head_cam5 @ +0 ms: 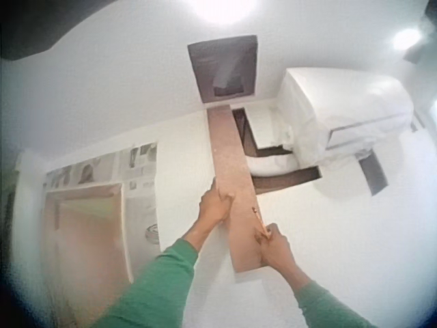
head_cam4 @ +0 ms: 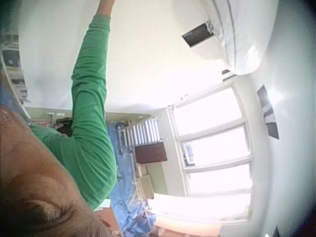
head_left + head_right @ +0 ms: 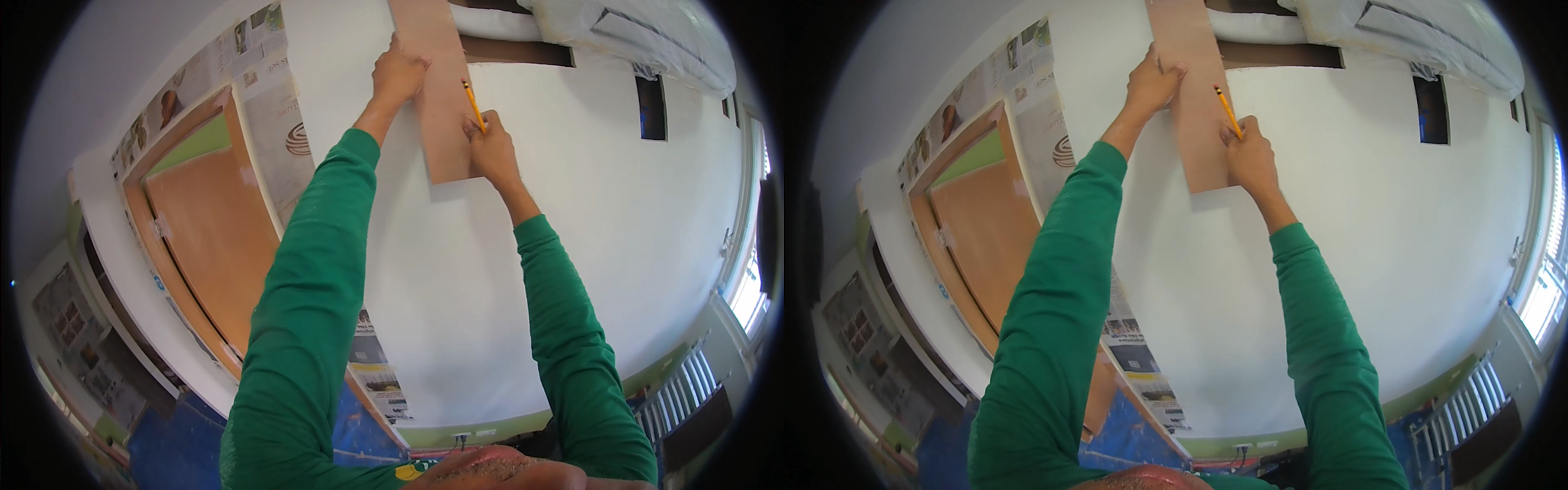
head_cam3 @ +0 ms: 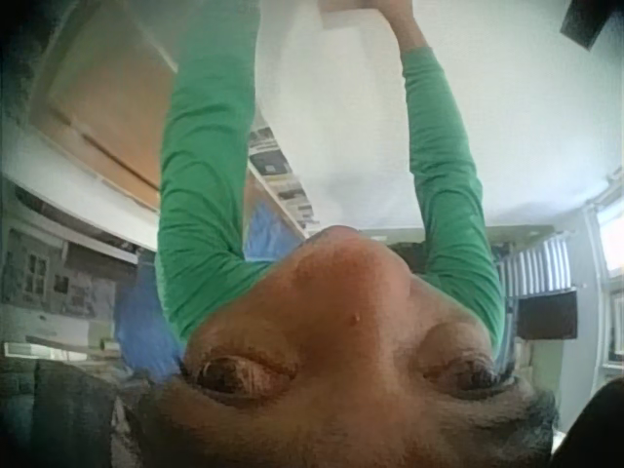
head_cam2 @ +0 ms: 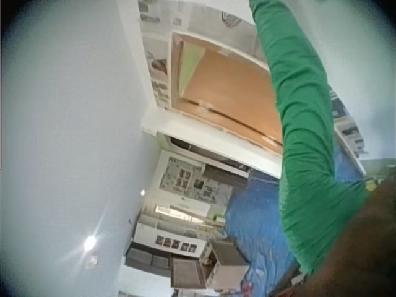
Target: The person picks up a small wooden board and places it against a wall to mark cut lines with a pencil. They adjust the board's position multiple times and draw lines along its edges to guide a future cut.
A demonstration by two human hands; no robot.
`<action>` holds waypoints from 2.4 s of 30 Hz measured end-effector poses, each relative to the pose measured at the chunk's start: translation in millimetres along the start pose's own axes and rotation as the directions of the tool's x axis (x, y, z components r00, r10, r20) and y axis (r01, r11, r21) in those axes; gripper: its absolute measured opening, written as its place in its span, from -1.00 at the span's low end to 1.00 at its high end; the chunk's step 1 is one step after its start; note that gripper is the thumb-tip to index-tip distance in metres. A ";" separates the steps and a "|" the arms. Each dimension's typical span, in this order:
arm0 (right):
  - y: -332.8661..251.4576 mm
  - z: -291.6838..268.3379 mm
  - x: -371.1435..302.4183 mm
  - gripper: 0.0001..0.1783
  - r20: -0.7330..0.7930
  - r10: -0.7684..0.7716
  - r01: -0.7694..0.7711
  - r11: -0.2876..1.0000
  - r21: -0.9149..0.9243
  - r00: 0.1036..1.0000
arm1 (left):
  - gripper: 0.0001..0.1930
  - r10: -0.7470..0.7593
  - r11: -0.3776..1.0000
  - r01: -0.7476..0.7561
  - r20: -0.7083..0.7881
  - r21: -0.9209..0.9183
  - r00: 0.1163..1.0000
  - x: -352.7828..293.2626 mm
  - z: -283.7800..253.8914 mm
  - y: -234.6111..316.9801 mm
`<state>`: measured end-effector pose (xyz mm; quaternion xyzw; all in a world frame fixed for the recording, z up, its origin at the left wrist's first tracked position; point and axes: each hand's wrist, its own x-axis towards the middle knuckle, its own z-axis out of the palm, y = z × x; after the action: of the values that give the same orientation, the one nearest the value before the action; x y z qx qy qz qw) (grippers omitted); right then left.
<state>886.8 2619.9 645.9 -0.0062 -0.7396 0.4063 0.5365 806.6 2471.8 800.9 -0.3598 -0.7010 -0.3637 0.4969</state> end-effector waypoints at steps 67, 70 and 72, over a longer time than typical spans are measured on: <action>-85.7 -92.7 89.1 -0.67 -0.165 -0.396 0.417 0.902 0.115 0.903 | 0.13 0.101 0.805 -0.036 0.077 -0.592 0.992 -104.6 38.8 10.0; -98.7 -137.3 58.2 -0.67 -0.322 -0.499 0.504 0.861 -0.076 0.805 | -0.06 0.163 0.816 -0.026 0.187 -0.577 0.969 -112.1 37.9 13.2; -113.8 -152.8 43.9 -0.71 -0.381 -0.568 0.541 0.820 -0.187 0.729 | -0.18 0.178 0.848 -0.057 0.181 -0.527 0.967 -113.1 32.6 2.8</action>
<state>1038.7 2654.0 764.1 0.1105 -0.5867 0.1927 0.7788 822.9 2485.3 685.0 -0.5611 -0.6050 -0.4645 0.3214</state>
